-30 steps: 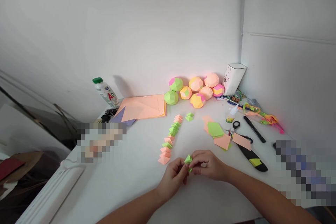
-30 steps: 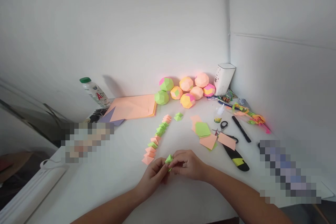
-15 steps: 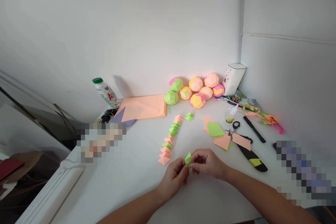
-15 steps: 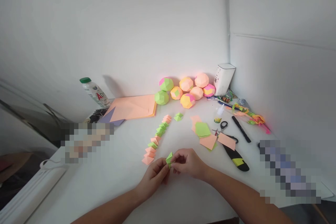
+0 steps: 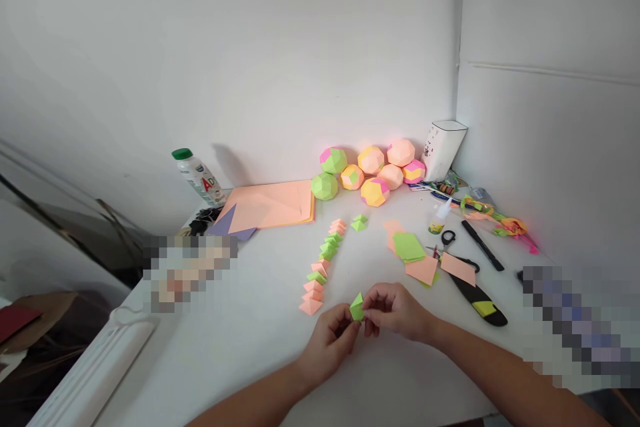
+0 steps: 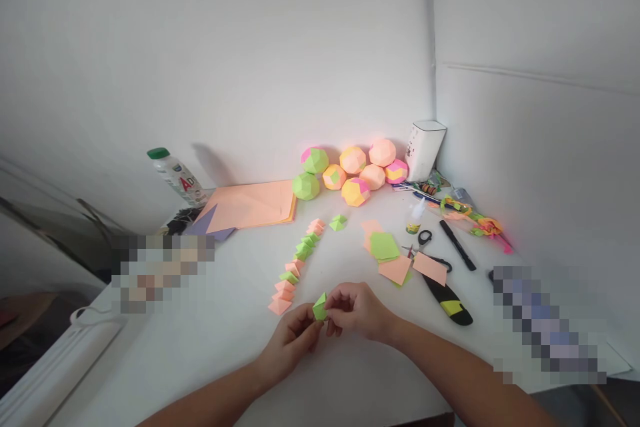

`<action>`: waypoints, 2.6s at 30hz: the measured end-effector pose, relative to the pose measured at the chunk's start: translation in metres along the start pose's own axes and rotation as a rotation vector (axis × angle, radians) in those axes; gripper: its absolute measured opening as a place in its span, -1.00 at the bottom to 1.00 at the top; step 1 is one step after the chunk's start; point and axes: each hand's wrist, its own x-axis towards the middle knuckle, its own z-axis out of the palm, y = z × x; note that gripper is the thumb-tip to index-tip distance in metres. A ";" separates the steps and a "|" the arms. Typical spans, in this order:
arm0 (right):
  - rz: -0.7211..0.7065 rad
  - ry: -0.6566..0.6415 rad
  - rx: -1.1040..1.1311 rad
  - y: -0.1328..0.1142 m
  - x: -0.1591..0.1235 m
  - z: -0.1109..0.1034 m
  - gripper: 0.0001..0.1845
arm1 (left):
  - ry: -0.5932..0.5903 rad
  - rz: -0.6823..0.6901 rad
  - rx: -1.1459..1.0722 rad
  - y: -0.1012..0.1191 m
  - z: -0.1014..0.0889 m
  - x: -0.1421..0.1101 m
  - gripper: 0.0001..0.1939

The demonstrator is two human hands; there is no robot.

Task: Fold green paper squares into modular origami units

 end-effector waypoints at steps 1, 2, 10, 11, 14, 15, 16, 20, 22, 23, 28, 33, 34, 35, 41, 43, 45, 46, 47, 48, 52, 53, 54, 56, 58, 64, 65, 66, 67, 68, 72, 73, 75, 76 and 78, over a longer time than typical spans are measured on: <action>-0.004 -0.005 -0.007 0.000 0.000 0.000 -0.79 | -0.009 0.000 -0.014 0.000 0.000 0.000 -0.74; -0.013 -0.007 -0.022 0.000 0.000 0.001 -0.79 | -0.014 -0.001 -0.027 0.000 -0.001 0.000 -0.74; -0.070 0.048 -0.113 0.001 -0.003 0.006 -0.70 | 0.040 -0.081 0.047 -0.006 -0.002 0.001 -0.66; -0.072 0.052 -0.119 0.002 -0.004 0.006 -0.68 | 0.045 -0.081 0.065 -0.006 -0.002 0.000 -0.66; -0.065 0.044 -0.124 0.003 -0.003 0.007 -0.68 | 0.022 -0.078 0.061 -0.004 -0.001 0.000 -0.68; -0.063 0.035 -0.119 0.003 -0.003 0.006 -0.68 | 0.008 -0.078 0.047 -0.003 -0.001 -0.001 -0.70; -0.062 0.024 -0.116 0.003 -0.003 0.006 -0.70 | -0.005 -0.079 0.032 -0.002 -0.001 -0.001 -0.72; -0.139 0.006 -0.194 0.002 -0.004 0.003 -0.80 | 0.008 -0.089 0.015 -0.002 -0.002 -0.001 -0.74; -0.289 0.019 -0.332 0.000 -0.003 0.000 -0.86 | 0.045 -0.096 0.030 -0.004 -0.003 -0.001 -0.71; -0.382 0.017 -0.414 -0.001 -0.003 -0.001 -0.86 | 0.066 -0.091 0.040 -0.005 -0.003 -0.001 -0.68; -0.633 -0.016 -0.649 -0.002 0.001 -0.009 -0.82 | 0.060 -0.086 0.085 -0.008 -0.002 0.000 -0.56; -0.576 0.027 -0.609 -0.003 0.003 -0.013 -0.81 | 0.176 -0.045 -0.001 -0.008 -0.001 0.002 -0.58; -0.524 0.032 -0.575 -0.003 0.003 -0.013 -0.81 | 0.191 -0.049 -0.058 -0.008 -0.001 0.002 -0.60; -0.457 0.035 -0.538 -0.004 0.003 -0.012 -0.81 | 0.191 -0.055 -0.112 -0.009 -0.001 0.003 -0.61; -0.115 0.015 -0.222 0.002 0.005 -0.013 -0.77 | 0.231 -0.093 -0.186 -0.009 -0.001 0.009 -0.57; -0.065 -0.008 -0.159 0.006 0.007 -0.013 -0.76 | 0.254 -0.107 -0.175 -0.009 -0.001 0.010 -0.56; -0.019 -0.021 -0.113 0.008 0.009 -0.014 -0.74 | 0.262 -0.110 -0.162 -0.009 -0.001 0.010 -0.55; 0.009 -0.024 -0.091 0.010 0.010 -0.014 -0.72 | 0.266 -0.107 -0.155 -0.010 -0.001 0.011 -0.55; 0.036 -0.023 -0.073 0.011 0.010 -0.014 -0.70 | 0.264 -0.107 -0.146 -0.010 -0.001 0.011 -0.55; 0.063 -0.024 -0.061 0.012 0.010 -0.014 -0.68 | 0.270 -0.106 -0.136 -0.010 0.000 0.011 -0.55; 0.005 0.080 -0.122 0.012 0.014 -0.022 -0.67 | 0.348 -0.115 -0.196 -0.011 0.002 0.011 -0.52; -0.032 0.133 -0.154 0.010 0.017 -0.026 -0.68 | 0.344 -0.103 -0.214 -0.011 0.003 0.010 -0.53; -0.068 0.202 -0.191 0.008 0.020 -0.030 -0.68 | 0.339 -0.099 -0.218 -0.010 0.003 0.010 -0.55; -0.119 0.360 -0.298 0.001 0.033 -0.040 -0.69 | 0.304 -0.106 -0.212 -0.008 0.004 0.008 -0.57; -0.102 0.444 -0.395 -0.005 0.052 -0.049 -0.71 | 0.267 -0.106 -0.187 -0.008 0.004 0.007 -0.57; -0.068 0.546 -0.538 -0.012 0.118 -0.068 -0.86 | 0.241 -0.098 -0.129 -0.019 0.005 0.010 -0.49; -0.063 0.566 -0.561 -0.012 0.125 -0.070 -0.86 | 0.241 -0.094 -0.126 -0.022 0.005 0.011 -0.48; -0.060 0.581 -0.586 -0.012 0.129 -0.071 -0.86 | 0.232 -0.092 -0.121 -0.024 0.005 0.011 -0.48; -0.055 0.594 -0.608 -0.011 0.132 -0.072 -0.86 | 0.233 -0.083 -0.118 -0.025 0.005 0.012 -0.49; -0.050 0.606 -0.631 -0.010 0.134 -0.073 -0.86 | 0.230 -0.079 -0.112 -0.025 0.005 0.012 -0.49; -0.031 0.633 -0.731 -0.006 0.135 -0.077 -0.83 | 0.199 -0.096 -0.110 -0.020 0.005 0.011 -0.48; -0.028 0.637 -0.764 -0.006 0.136 -0.077 -0.82 | 0.199 -0.101 -0.111 -0.018 0.005 0.010 -0.49; -0.021 0.640 -0.836 -0.006 0.136 -0.075 -0.80 | 0.199 -0.103 -0.104 -0.015 0.004 0.010 -0.50; -0.017 0.641 -0.875 -0.008 0.136 -0.073 -0.79 | 0.198 -0.107 -0.101 -0.014 0.004 0.009 -0.49; -0.022 0.639 -0.963 -0.012 0.129 -0.068 -0.74 | 0.198 -0.114 -0.097 -0.015 0.004 0.009 -0.48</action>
